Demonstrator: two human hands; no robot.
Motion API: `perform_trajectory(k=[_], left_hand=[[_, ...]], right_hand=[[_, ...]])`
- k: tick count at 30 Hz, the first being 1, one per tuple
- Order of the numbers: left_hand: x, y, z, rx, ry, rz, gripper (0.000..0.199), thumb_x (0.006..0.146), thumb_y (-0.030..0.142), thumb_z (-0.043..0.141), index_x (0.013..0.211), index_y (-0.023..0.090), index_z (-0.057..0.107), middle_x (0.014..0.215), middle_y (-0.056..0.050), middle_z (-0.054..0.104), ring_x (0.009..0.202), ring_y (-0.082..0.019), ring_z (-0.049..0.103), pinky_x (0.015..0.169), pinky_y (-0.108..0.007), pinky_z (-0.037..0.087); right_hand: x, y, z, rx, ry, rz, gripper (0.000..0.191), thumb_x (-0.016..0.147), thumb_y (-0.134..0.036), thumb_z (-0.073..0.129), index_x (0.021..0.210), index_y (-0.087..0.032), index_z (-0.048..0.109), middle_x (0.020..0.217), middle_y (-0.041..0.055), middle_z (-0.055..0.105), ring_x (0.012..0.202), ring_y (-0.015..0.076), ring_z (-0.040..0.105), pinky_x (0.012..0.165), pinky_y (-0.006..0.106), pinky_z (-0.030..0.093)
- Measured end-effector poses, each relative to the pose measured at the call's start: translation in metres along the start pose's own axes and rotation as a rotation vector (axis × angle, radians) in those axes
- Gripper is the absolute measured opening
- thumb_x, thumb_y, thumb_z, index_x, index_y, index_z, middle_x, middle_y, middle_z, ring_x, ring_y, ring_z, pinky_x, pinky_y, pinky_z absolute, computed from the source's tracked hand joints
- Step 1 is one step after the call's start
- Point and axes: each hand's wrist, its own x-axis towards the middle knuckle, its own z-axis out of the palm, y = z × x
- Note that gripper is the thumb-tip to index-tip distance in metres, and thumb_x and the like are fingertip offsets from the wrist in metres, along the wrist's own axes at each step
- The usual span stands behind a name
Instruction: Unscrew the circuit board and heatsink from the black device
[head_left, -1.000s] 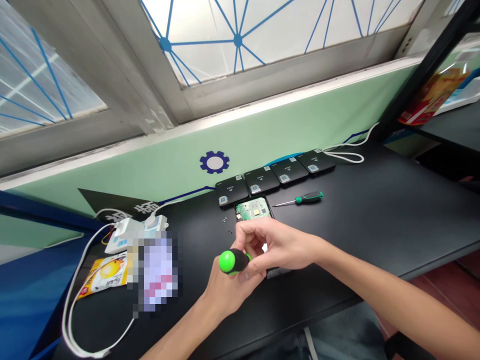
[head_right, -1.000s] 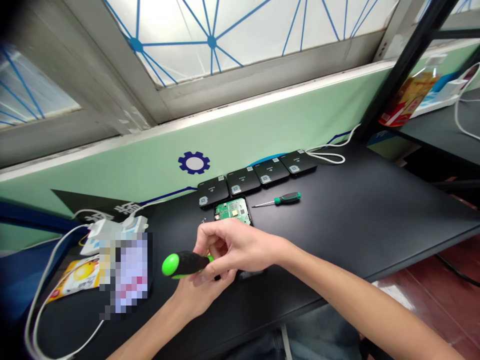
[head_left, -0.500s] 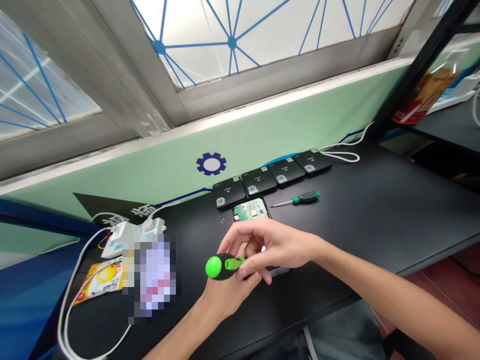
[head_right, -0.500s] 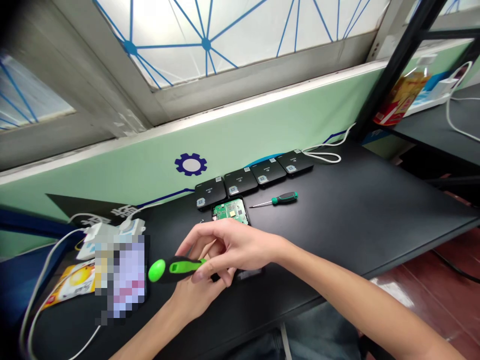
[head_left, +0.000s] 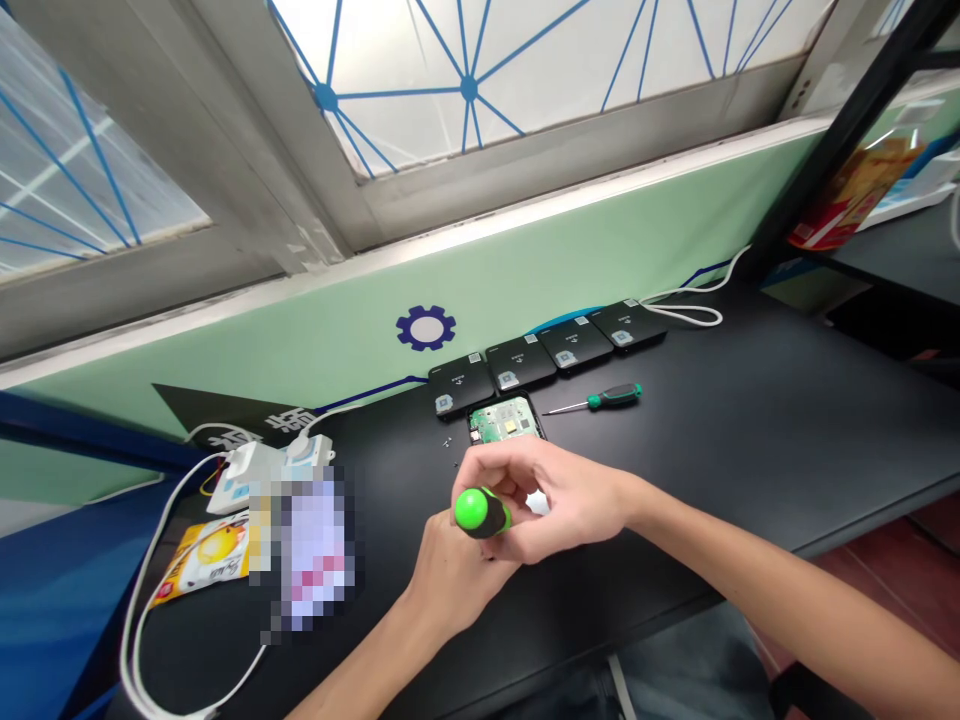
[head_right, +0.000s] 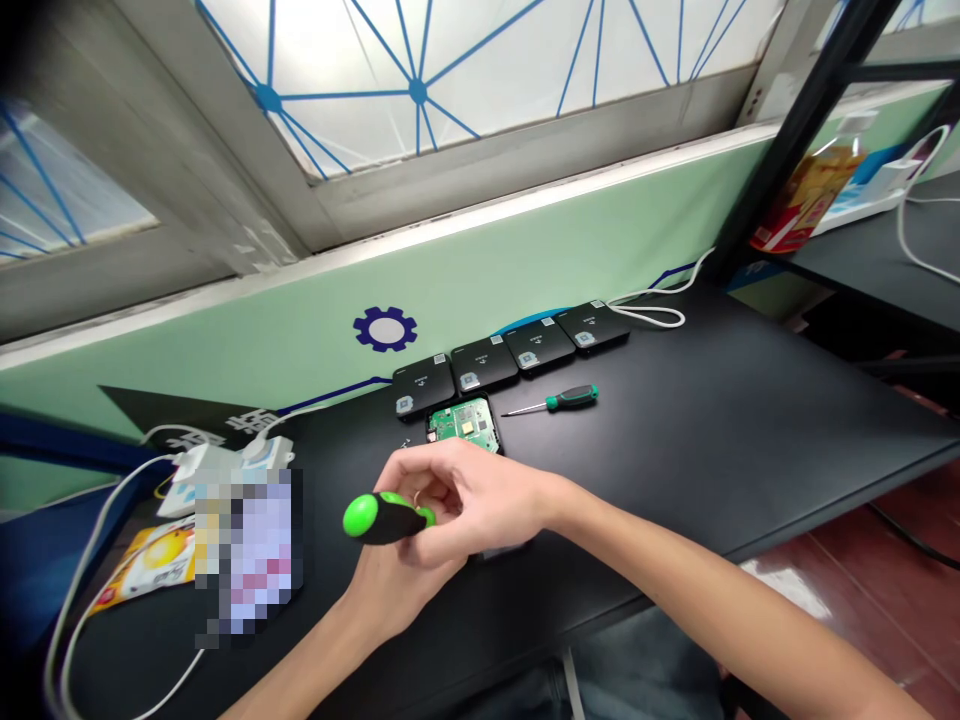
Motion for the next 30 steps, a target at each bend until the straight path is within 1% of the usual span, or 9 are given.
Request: perform_trajectory(k=[3,7,11,15,17,20,24,27,30], left_hand=[[-0.0004,-0.0012,0.0004,-0.017,-0.050,0.029,0.011,0.096,0.032,0.071,0.089,0.024,0.074,0.081,-0.003,0.074,0.074,-0.024,0.075,0.065,-0.030,0.058],[-0.0012,-0.0024,0.0021,0.037,0.000,0.043,0.014,0.097,0.033,0.072,0.087,0.023,0.071,0.080,-0.003,0.072,0.071,-0.023,0.074,0.064,-0.030,0.057],[-0.0017,-0.0022,0.0035,0.028,0.009,0.009,0.010,0.095,0.033,0.073,0.095,0.023,0.071,0.081,-0.002,0.074,0.071,-0.023,0.075,0.062,-0.030,0.056],[-0.0014,-0.0005,0.0024,-0.021,-0.041,-0.060,0.015,0.094,0.032,0.071,0.107,0.025,0.070,0.084,0.000,0.076,0.068,-0.022,0.075,0.058,-0.029,0.054],[-0.0017,-0.0005,0.0013,-0.032,-0.074,-0.069,0.014,0.096,0.034,0.069,0.106,0.025,0.070,0.085,0.001,0.076,0.068,-0.023,0.075,0.061,-0.031,0.057],[-0.0033,-0.0023,0.0004,-0.086,-0.113,-0.102,0.015,0.097,0.036,0.070,0.107,0.025,0.072,0.084,0.001,0.077,0.069,-0.023,0.075,0.065,-0.032,0.060],[-0.0035,-0.0011,-0.0015,-0.151,-0.116,-0.146,0.019,0.096,0.034,0.072,0.113,0.026,0.076,0.088,0.001,0.081,0.073,-0.024,0.077,0.068,-0.033,0.062],[-0.0012,0.0038,-0.0043,-0.187,-0.133,-0.095,0.011,0.098,0.028,0.071,0.101,0.028,0.081,0.099,0.001,0.084,0.087,-0.024,0.081,0.078,-0.032,0.064],[0.0010,0.0069,-0.0054,-0.202,-0.143,-0.044,0.016,0.100,0.025,0.070,0.093,0.030,0.084,0.109,0.000,0.085,0.099,-0.024,0.082,0.089,-0.033,0.066]], right_hand=[[0.0008,0.0034,-0.0011,0.017,0.027,0.009,0.039,0.072,-0.003,0.093,0.100,-0.019,0.070,0.085,-0.0058,0.074,0.067,0.0079,0.052,0.058,0.021,0.037],[0.0024,0.0070,-0.0036,0.034,0.043,0.014,0.044,0.073,-0.020,0.105,0.093,-0.020,0.066,0.082,-0.0065,0.074,0.066,0.0082,0.050,0.058,0.023,0.036],[0.0024,0.0059,-0.0051,-0.022,0.032,0.017,0.044,0.074,-0.031,0.107,0.091,-0.020,0.069,0.079,-0.0068,0.069,0.063,0.0086,0.048,0.055,0.024,0.034],[0.0026,0.0046,-0.0062,-0.087,0.037,0.020,0.041,0.075,-0.038,0.107,0.093,-0.020,0.075,0.078,-0.0061,0.060,0.065,0.0109,0.049,0.053,0.025,0.034],[0.0031,0.0042,-0.0064,-0.117,0.039,-0.009,0.039,0.075,-0.039,0.107,0.089,-0.020,0.076,0.080,-0.0048,0.060,0.068,0.0117,0.049,0.054,0.025,0.034],[0.0037,0.0037,-0.0059,-0.118,0.030,-0.060,0.036,0.074,-0.035,0.108,0.084,-0.020,0.076,0.084,-0.0040,0.061,0.069,0.0110,0.050,0.055,0.024,0.037],[0.0030,0.0035,-0.0052,-0.067,0.013,-0.052,0.035,0.077,-0.033,0.106,0.092,-0.018,0.079,0.083,-0.0040,0.069,0.064,0.0091,0.052,0.053,0.023,0.039],[0.0017,0.0040,-0.0068,-0.016,-0.024,0.008,0.041,0.079,-0.038,0.105,0.103,-0.017,0.077,0.077,-0.0054,0.071,0.058,0.0099,0.059,0.052,0.023,0.045],[0.0007,0.0042,-0.0088,0.012,-0.067,0.043,0.043,0.086,-0.041,0.100,0.113,-0.017,0.075,0.080,-0.0037,0.075,0.056,0.0116,0.067,0.055,0.024,0.054]])
